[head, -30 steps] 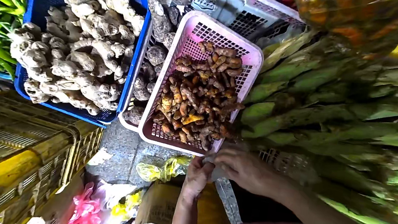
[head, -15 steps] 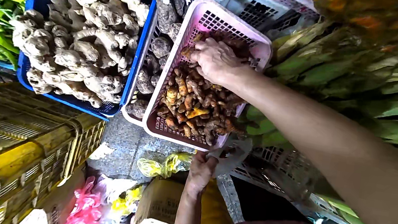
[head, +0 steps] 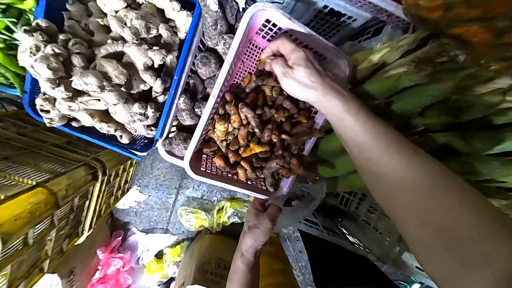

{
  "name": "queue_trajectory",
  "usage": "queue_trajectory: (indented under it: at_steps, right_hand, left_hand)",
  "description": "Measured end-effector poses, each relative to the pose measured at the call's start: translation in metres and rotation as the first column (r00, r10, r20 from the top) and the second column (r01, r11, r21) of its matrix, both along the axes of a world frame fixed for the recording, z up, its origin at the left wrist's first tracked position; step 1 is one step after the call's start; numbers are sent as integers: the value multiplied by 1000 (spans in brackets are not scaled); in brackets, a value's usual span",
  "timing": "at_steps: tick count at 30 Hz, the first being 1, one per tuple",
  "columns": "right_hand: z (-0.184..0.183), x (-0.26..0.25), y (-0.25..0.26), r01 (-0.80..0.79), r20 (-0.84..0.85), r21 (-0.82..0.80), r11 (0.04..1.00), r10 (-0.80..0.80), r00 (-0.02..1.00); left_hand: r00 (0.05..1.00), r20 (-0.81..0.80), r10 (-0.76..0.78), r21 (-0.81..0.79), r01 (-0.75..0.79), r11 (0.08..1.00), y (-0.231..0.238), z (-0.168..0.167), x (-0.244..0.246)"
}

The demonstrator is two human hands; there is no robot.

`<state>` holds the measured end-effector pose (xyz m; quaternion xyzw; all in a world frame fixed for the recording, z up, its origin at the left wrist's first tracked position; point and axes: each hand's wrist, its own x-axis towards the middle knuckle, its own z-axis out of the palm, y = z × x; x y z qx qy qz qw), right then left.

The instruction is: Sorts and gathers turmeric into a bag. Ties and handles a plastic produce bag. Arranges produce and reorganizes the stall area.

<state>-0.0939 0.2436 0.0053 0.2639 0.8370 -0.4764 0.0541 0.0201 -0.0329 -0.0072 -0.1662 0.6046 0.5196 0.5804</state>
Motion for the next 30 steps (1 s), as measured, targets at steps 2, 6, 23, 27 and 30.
queue_trajectory:
  at_steps: [2,6,23,27,30]
  right_hand:
    - [-8,-20,-9,-105,117,33,994,100,988]
    - [-9,-34,-32,-409,337,228,884,322,885]
    - [-3,8,35,-168,76,-148,975,181,981]
    - [24,54,35,-163,-132,-343,925,125,983]
    - [49,116,8,-388,-122,-461,798,377,918]
  left_hand:
    - [1000,-14,-7,-6,7,1000,0,0,1]
    - [1000,-16,8,-11,-8,1000,1,0,3]
    - [1000,-3,9,19,-9,1000,-1,-2,1]
    - [999,13,33,16,-34,999,-1,-2,3]
    - [999,21,34,-2,-33,999,-1,2,4]
